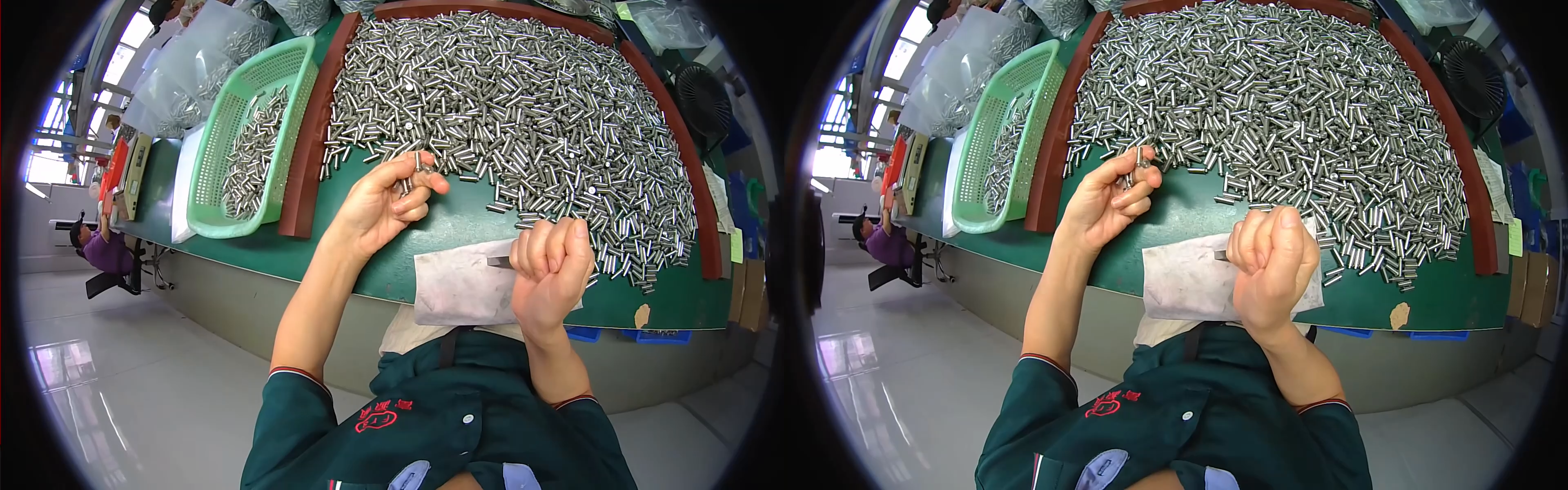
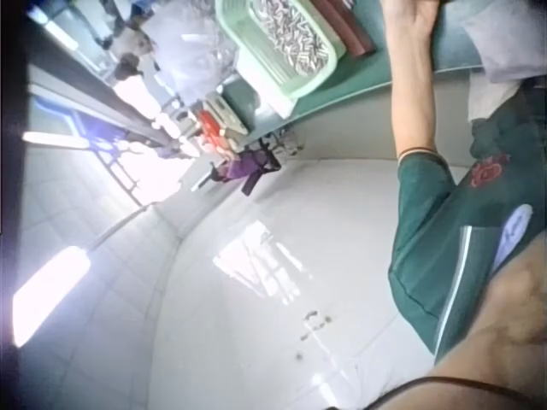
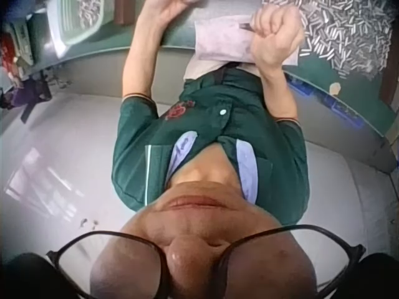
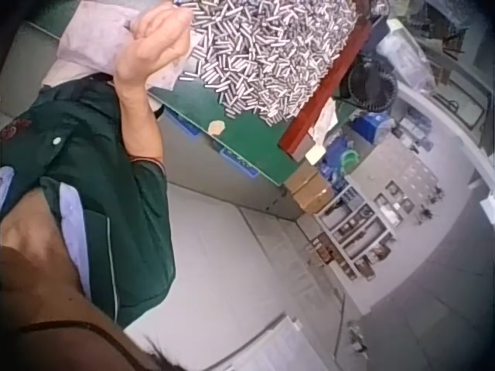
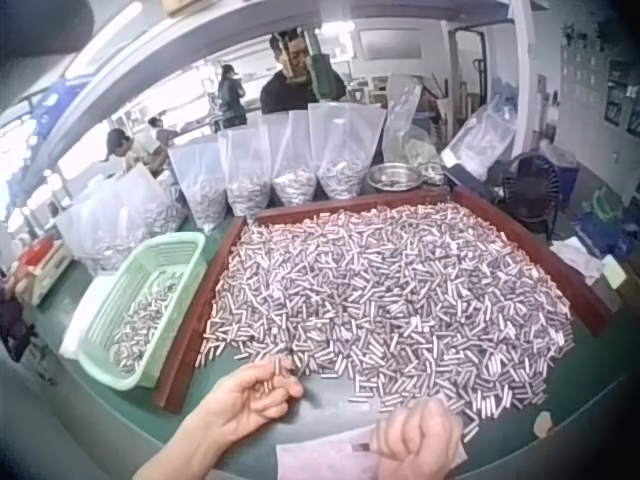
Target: Inspecting and sorting small metal bolts or screws at a workbench.
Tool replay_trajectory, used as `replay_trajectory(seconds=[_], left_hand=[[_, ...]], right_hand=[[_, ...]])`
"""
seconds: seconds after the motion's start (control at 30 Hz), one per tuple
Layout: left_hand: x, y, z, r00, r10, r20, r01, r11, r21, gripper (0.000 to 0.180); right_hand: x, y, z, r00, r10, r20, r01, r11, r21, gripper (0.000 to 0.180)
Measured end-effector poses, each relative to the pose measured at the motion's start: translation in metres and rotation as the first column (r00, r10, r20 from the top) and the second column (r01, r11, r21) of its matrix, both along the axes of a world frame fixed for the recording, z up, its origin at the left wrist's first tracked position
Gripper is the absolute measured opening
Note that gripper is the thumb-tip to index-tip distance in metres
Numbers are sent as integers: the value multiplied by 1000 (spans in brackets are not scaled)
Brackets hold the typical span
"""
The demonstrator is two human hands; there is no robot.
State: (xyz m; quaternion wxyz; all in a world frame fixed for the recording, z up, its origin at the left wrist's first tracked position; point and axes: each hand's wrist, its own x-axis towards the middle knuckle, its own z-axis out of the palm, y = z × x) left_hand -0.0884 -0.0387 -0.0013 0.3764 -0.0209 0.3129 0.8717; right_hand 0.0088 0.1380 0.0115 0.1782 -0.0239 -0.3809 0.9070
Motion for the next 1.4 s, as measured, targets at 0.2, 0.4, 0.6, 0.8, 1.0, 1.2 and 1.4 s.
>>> replay_trajectory(seconds=[0.2, 0.4, 0.6, 0.8, 1.0, 1.2, 1.4], left_hand=[[2, 0, 1, 999, 27, -43, -29, 999, -43, 17], [13, -27, 55, 766, 188, -615, -442, 848, -292, 15], [-7, -82, 77, 401, -506, -764, -907, -338, -252, 32], [6, -78, 67, 145, -711, -688, -910, -369, 190, 42], [89, -15, 31, 125, -505, -854, -988, 11, -151, 29], [99, -3, -17, 90, -437, -895, -994, -90, -55, 29], [97, -10, -23, 47, -490, -871, -997, -74, -13, 22]], right_hand=[[1, 0, 1, 1000, 2, -1, -2, 1000, 13, 38], [0, 2, -3, 1000, 13, -17, -12, 1000, 25, 36], [0, -5, 0, 999, -36, -13, 36, 997, 61, 36], [-3, -4, 1, 999, -52, 14, 51, 994, 102, 36], [-2, -2, -5, 997, -76, 19, 74, 993, 88, 37], [2, -3, -1, 998, -58, 22, 56, 992, 111, 37], [34, 25, 45, 981, -79, -178, 73, 997, -36, 40]])
